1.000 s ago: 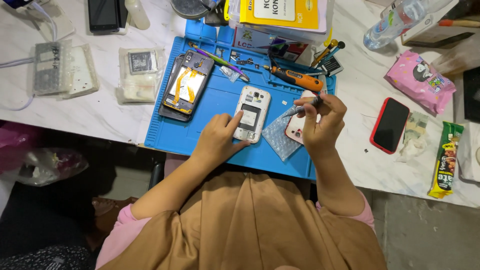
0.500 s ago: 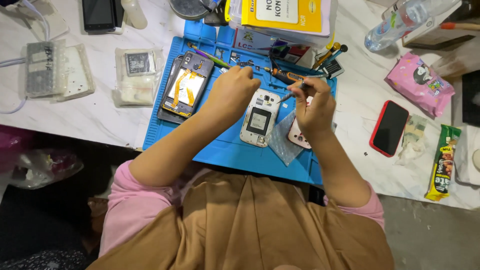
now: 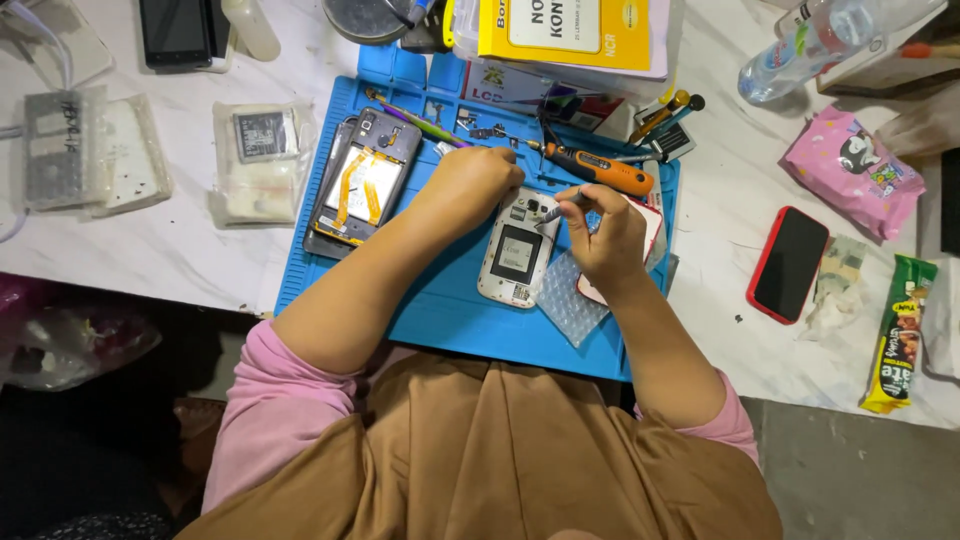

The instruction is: Repairing a mobile phone by disassembling and reassembling internal components on a repair mat

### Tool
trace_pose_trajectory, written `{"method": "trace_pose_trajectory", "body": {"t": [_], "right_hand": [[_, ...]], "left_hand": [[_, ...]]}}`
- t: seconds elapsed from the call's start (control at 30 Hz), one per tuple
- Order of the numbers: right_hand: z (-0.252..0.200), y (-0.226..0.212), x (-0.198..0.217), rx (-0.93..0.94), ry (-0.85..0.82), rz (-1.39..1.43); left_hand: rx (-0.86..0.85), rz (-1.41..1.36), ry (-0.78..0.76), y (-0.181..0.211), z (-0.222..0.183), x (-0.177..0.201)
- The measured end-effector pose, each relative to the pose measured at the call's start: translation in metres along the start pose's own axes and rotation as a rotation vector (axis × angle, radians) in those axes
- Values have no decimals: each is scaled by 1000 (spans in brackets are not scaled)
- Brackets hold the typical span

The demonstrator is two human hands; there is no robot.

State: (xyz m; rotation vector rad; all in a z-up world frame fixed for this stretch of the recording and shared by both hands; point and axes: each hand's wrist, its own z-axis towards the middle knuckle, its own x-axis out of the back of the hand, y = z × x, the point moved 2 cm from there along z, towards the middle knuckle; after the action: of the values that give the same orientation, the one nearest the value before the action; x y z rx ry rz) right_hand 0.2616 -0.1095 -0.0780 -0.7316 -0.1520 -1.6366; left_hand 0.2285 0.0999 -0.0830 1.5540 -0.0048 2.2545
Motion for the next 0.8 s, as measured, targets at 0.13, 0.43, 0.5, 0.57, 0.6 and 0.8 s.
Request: {"method": "trace_pose_trajectory", "body": {"t": [0.13,0.43,0.5,0.57,0.6,0.8], "right_hand": [[1,-7,2,50,-30,-25],[1,-7,0,39,-76,71],[-2,-5,-3,21,-71,132],[-9,0,-9,-18,-8,313],[-12,-3,-14,-21,-10,312],[-5,-20,-28,148,31,160]], "left_hand": [[-44,-21,-31,10,-2,12],[-61,149,44,10,-2,6],[-58,90,-43,2,-6,8],[-9,2,-324,-13,-12,-7],[-9,-1,-326,-14,-11,-7],[6,-68,-338,-18,-4,16]]}}
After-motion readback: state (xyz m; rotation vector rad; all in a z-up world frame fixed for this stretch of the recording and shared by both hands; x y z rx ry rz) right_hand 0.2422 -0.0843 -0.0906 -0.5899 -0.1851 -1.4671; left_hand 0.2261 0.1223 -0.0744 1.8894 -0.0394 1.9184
